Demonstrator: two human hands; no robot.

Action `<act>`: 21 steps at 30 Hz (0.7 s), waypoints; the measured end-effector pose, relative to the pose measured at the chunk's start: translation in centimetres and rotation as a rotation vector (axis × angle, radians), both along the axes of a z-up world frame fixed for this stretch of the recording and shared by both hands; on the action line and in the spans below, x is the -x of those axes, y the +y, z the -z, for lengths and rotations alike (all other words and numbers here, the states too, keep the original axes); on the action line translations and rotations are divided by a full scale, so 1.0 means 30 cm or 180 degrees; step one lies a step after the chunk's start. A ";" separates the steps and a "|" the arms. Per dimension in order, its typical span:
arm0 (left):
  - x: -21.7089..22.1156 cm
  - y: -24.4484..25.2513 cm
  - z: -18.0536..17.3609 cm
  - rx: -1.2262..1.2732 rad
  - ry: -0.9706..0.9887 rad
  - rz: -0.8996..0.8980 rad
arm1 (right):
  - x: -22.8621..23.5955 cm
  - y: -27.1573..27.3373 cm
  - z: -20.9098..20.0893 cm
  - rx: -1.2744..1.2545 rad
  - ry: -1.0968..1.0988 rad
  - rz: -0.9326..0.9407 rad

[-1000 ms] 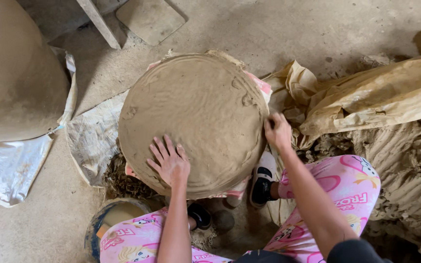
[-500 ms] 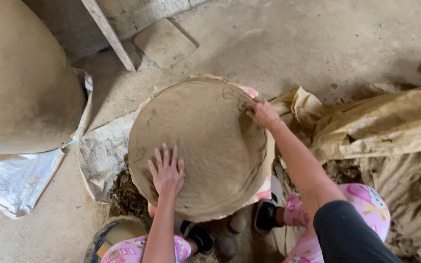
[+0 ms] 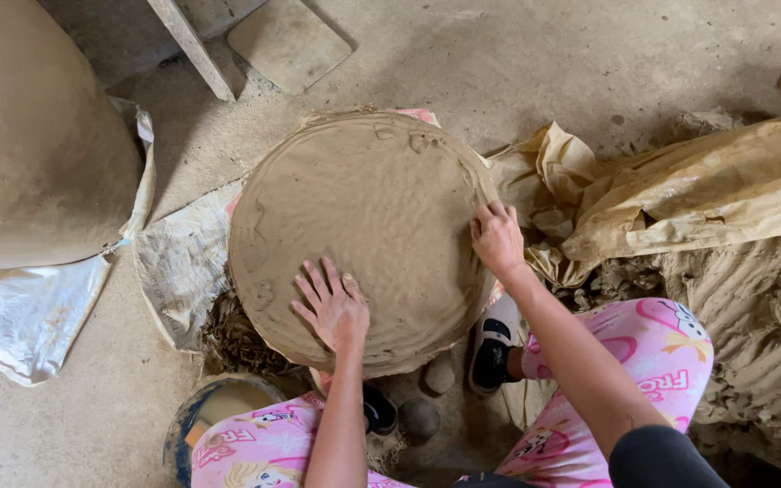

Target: The person repeatedly slaps, pats, and presses a slab of clay by hand against a covered surface to flatten and prepare it.

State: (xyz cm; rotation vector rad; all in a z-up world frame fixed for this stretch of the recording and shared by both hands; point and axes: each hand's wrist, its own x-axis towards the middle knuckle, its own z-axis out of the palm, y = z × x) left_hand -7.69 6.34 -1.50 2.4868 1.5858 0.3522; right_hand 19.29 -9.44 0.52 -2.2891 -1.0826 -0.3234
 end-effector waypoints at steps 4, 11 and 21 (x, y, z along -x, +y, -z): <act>-0.041 -0.035 0.003 0.0035 -0.0083 -0.0202 | 0.140 -0.085 0.004 -0.0148 0.0240 0.0288; -0.069 -0.100 -0.015 0.0092 -0.0372 -0.0441 | 0.449 -0.181 -0.244 0.1183 0.1585 -0.0014; 0.067 0.140 -0.136 0.0239 -0.0437 -0.0065 | 0.316 -0.152 -0.337 0.0097 -0.0765 -0.0432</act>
